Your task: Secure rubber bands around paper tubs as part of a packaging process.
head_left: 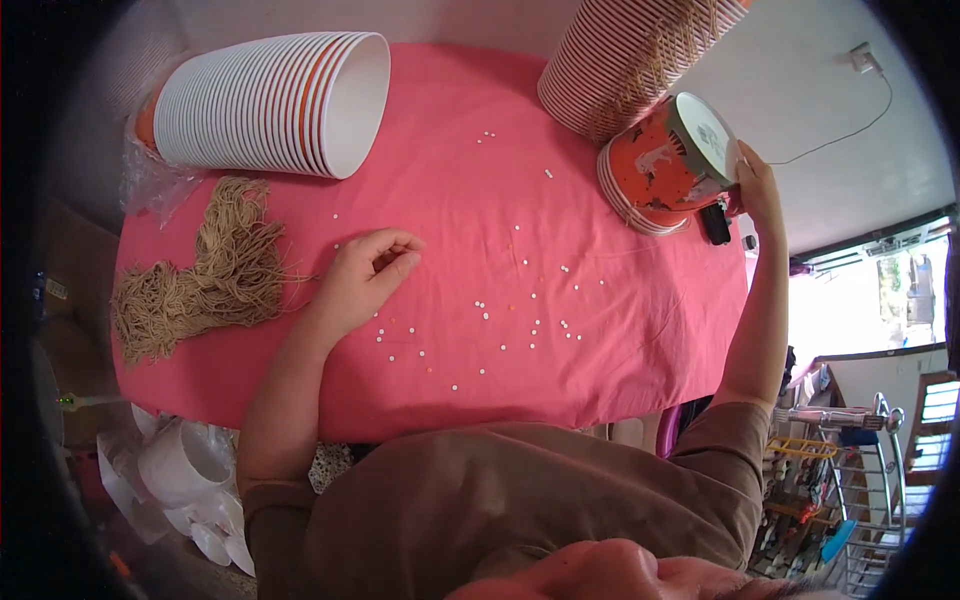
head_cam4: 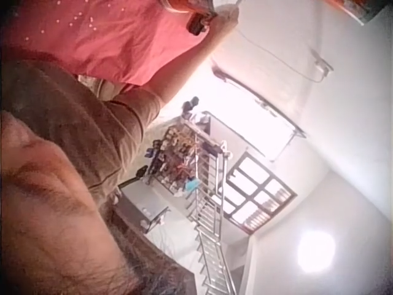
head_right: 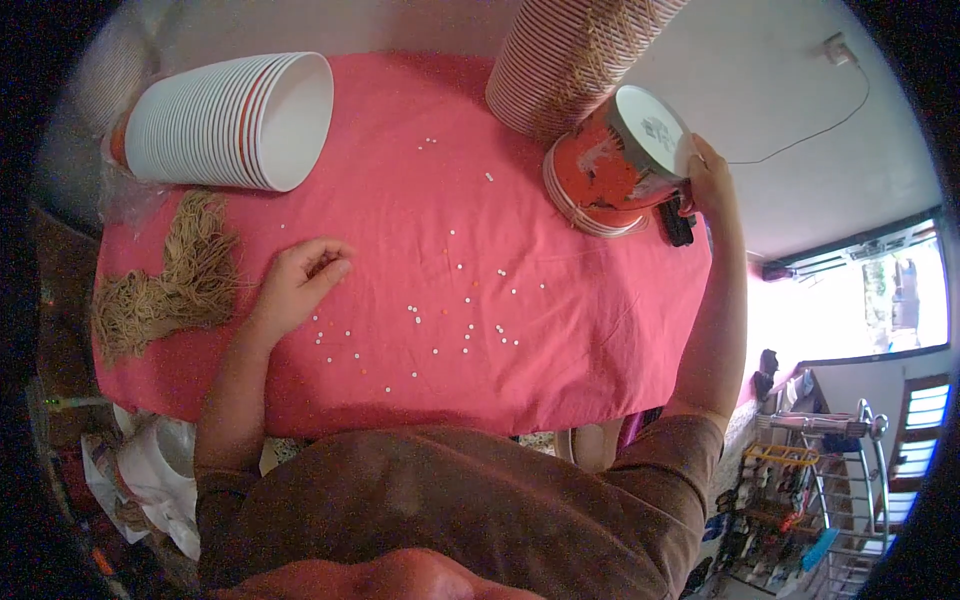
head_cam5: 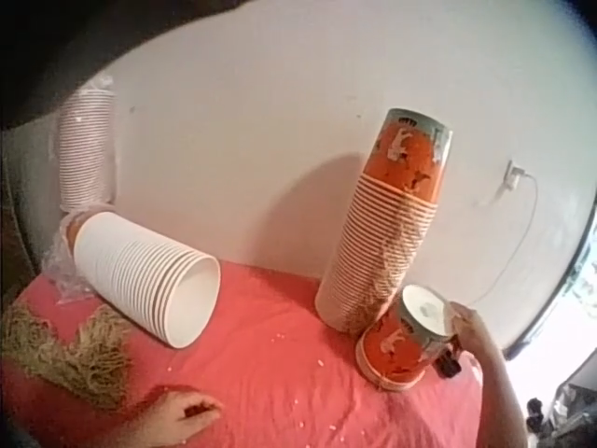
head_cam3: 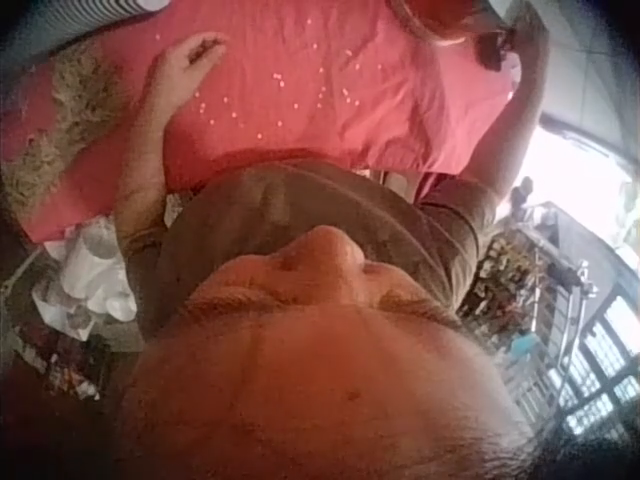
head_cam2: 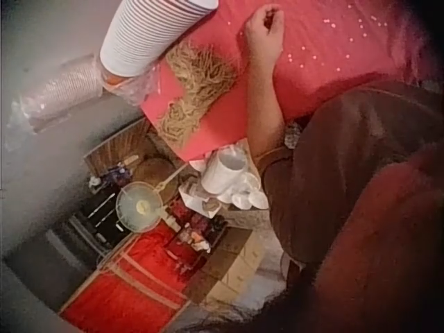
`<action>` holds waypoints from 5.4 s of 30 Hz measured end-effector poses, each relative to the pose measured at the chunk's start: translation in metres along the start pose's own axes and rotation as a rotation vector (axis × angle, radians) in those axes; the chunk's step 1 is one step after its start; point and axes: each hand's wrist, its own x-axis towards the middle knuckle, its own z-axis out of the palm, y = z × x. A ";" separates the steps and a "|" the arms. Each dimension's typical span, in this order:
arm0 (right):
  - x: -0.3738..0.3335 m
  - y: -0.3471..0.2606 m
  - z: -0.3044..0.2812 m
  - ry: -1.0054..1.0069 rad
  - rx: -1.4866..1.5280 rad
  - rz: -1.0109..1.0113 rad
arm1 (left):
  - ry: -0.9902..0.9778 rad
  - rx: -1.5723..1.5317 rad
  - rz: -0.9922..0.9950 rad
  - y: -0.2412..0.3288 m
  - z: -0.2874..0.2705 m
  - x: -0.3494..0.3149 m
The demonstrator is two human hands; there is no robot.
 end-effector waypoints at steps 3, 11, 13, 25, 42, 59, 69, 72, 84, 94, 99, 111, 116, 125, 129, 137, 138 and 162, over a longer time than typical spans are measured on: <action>-0.019 -0.041 0.004 -0.139 0.020 0.116 | 0.001 0.005 -0.031 0.003 -0.001 -0.004; -0.025 -0.068 0.042 -0.083 -0.015 -0.107 | -0.003 -0.004 -0.049 0.001 0.001 -0.002; -0.023 -0.077 0.045 -0.077 -0.021 -0.130 | 0.004 0.007 -0.025 0.006 -0.001 -0.005; -0.023 -0.077 0.049 -0.067 -0.093 -0.182 | -0.019 -0.021 -0.028 -0.001 0.001 -0.001; -0.024 -0.085 0.056 -0.083 0.153 0.023 | 0.000 -0.053 -0.068 -0.004 0.000 0.001; -0.010 -0.054 0.041 -0.136 0.125 0.104 | -0.021 -0.073 -0.004 -0.007 0.000 0.001; 0.020 -0.036 0.036 -0.105 0.439 0.100 | -0.047 -0.151 -0.080 0.006 0.008 0.030; 0.067 0.007 0.050 -0.143 0.603 0.115 | -0.088 -0.034 0.119 0.013 0.029 0.074; 0.099 0.002 0.093 -0.547 1.081 0.417 | 0.083 0.037 0.258 0.015 0.106 0.246; 0.104 -0.036 0.110 -0.694 0.917 0.183 | 0.336 0.018 0.453 -0.003 0.099 0.279; 0.099 -0.055 0.107 -0.784 0.919 0.207 | 0.354 0.053 0.424 -0.007 0.082 0.282; 0.108 0.014 0.101 -0.569 1.044 0.259 | 0.277 0.009 0.383 -0.008 0.086 0.294; 0.106 0.047 0.114 -0.526 1.075 0.206 | 0.182 0.115 0.355 -0.005 0.114 0.306; 0.090 0.064 0.099 -0.129 0.878 0.221 | -0.255 -0.526 0.423 -0.038 0.184 0.362; 0.114 0.095 0.094 -0.173 0.921 0.273 | -0.143 -0.131 0.486 -0.035 0.189 0.356; 0.110 0.080 0.096 -0.130 0.753 0.113 | -0.310 -0.453 0.218 -0.013 0.155 0.342; 0.113 0.084 0.086 -0.139 0.755 0.162 | -0.261 -0.444 0.257 -0.011 0.155 0.340; 0.009 -0.078 0.119 -0.246 0.470 -0.412 | -0.238 -0.120 -0.063 0.013 0.020 0.124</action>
